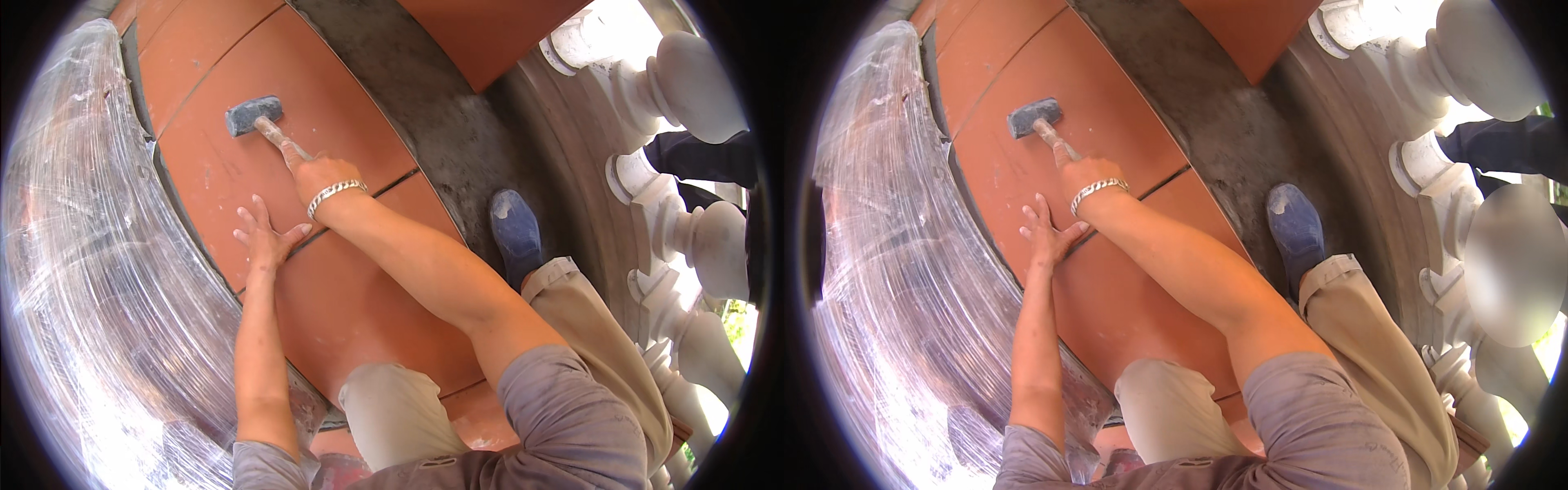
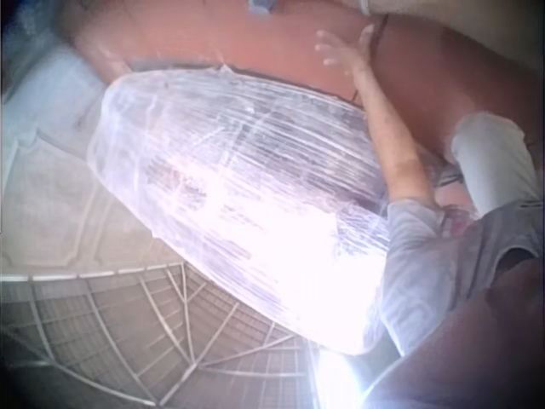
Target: The person kneels on a tiled floor and uses a rubber mallet to tap terracotta tiles into place along a curved walkway. They repeatedly position tiles, tap them to level, and adjust placement while working near a plastic-wrapped stack of materials.
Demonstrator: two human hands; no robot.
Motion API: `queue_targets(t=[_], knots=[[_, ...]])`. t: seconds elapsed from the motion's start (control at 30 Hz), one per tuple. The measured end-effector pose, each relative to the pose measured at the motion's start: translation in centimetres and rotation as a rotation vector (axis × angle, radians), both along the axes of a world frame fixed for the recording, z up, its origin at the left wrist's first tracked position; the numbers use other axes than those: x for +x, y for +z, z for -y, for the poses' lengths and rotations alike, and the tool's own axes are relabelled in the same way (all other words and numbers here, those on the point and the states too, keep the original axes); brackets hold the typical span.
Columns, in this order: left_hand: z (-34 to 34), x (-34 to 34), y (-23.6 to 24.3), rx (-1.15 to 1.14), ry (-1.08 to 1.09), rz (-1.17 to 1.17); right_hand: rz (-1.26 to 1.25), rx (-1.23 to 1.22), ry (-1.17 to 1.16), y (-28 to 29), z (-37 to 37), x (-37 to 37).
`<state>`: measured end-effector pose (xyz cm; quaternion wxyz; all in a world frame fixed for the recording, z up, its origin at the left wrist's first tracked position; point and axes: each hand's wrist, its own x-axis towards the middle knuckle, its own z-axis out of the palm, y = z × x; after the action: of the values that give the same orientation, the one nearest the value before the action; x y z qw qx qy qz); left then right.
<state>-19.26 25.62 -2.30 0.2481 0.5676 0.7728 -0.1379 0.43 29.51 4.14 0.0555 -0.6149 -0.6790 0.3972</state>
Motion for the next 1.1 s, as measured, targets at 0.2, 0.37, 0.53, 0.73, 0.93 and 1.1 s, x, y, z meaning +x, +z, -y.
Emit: queue_targets(t=[0.2, 0.37, 0.53, 0.73, 0.93, 1.1], knots=[[0.3, -0.1, -0.1, 0.059, -0.022, -0.004, 0.053, -0.081, 0.008, -0.4, 2.6, 0.1], [0.6, 0.0, 0.6, 0.067, 0.020, 0.022, 0.090, -0.076, -0.036, 0.2, 6.7, 0.2], [1.6, -0.4, 1.0, 0.117, 0.110, 0.111, 0.131, -0.130, -0.041, 1.5, 11.3, 1.5], [15.2, 0.9, -0.3, 0.519, 0.101, 0.268, -0.049, 0.056, -0.242, 2.6, 19.0, 2.8], [29.5, 1.6, 1.7, 0.133, 0.154, 0.254, -0.124, 0.062, -0.260, 5.8, 24.5, 1.3], [33.4, 0.5, 4.3, -0.066, 0.234, 0.269, -0.150, 0.130, -0.131, 7.3, 27.4, -0.2]])
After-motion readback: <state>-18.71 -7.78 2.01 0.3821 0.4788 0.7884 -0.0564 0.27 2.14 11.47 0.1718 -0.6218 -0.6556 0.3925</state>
